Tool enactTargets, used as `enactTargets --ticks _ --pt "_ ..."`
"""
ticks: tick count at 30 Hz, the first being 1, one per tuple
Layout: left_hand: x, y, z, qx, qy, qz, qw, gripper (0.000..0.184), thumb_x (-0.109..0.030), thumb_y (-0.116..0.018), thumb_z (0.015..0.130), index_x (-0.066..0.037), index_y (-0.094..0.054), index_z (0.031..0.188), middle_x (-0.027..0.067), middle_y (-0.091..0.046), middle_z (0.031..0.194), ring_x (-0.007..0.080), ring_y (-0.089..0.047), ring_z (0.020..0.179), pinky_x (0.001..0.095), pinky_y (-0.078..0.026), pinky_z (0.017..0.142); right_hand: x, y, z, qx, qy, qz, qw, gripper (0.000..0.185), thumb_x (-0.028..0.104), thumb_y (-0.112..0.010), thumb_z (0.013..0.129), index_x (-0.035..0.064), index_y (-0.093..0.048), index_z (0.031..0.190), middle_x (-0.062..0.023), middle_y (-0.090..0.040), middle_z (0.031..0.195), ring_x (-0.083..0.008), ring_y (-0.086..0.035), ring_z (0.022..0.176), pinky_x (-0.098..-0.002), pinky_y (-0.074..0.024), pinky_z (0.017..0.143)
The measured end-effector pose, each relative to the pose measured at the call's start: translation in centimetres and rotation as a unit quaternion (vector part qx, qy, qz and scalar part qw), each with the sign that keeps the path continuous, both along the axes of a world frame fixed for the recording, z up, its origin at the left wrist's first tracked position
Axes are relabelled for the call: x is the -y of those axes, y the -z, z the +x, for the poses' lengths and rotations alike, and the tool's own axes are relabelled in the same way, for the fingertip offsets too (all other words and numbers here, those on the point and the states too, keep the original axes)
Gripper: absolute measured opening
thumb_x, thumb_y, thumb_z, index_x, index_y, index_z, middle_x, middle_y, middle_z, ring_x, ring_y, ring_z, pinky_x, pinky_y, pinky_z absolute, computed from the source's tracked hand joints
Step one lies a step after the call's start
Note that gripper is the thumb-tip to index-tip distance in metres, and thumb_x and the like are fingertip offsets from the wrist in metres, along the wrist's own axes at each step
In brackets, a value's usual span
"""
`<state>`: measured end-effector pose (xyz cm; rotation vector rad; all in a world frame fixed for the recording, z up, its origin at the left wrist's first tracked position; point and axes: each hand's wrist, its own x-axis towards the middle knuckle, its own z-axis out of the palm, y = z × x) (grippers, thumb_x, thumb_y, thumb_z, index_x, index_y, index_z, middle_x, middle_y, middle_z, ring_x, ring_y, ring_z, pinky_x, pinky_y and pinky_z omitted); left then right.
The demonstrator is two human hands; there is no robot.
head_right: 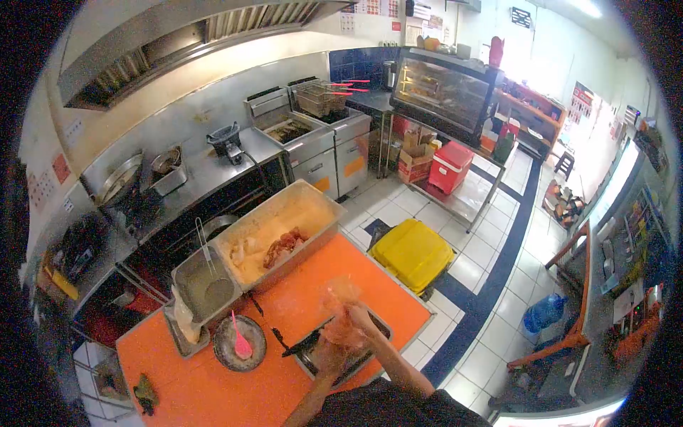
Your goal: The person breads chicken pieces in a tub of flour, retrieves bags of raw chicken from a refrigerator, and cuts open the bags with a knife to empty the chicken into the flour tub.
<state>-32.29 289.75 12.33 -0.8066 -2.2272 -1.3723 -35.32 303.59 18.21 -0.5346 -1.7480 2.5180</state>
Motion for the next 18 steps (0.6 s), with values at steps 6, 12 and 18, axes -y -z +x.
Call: enactTargets --ticks 6,12,18 --pt "-0.3 -3.4 3.0 0.242 -0.023 0.009 0.97 0.031 -0.03 -0.052 0.091 -0.002 -0.06 0.1 0.0142 -0.061 0.079 0.0257 -0.059 0.068 0.0344 -0.044 0.059 0.1 6.3 -2.4 0.005 0.032 -0.041 0.999 0.024 0.015 -0.041 0.095 -0.0005 -0.058 0.102 -0.0061 -0.059 0.078 -0.013 -0.057 0.063 -0.0289 -0.0479 0.054" --pt "-1.4 -4.5 1.2 0.175 -0.084 -0.049 0.98 0.038 -0.032 -0.051 0.091 0.004 -0.059 0.079 0.0219 -0.056 0.064 0.03 -0.05 0.046 0.039 -0.039 0.047 -0.7 8.7 -5.7 -0.02 0.105 -0.137 0.985 0.026 0.02 -0.043 0.096 0.0007 -0.059 0.101 -0.0074 -0.06 0.08 -0.0153 -0.057 0.064 -0.0303 -0.0485 0.055" --pt "-1.2 -4.8 0.5 0.091 0.01 -0.08 0.993 0.035 -0.03 -0.05 0.092 0.003 -0.058 0.085 0.0189 -0.058 0.067 0.0269 -0.044 0.04 0.0391 -0.036 0.045 -6.9 15.5 -8.4 -0.106 0.087 -0.392 0.91 0.031 0.029 -0.045 0.096 0.0026 -0.058 0.104 -0.0089 -0.06 0.09 -0.0196 -0.059 0.072 -0.0342 -0.0506 0.06"
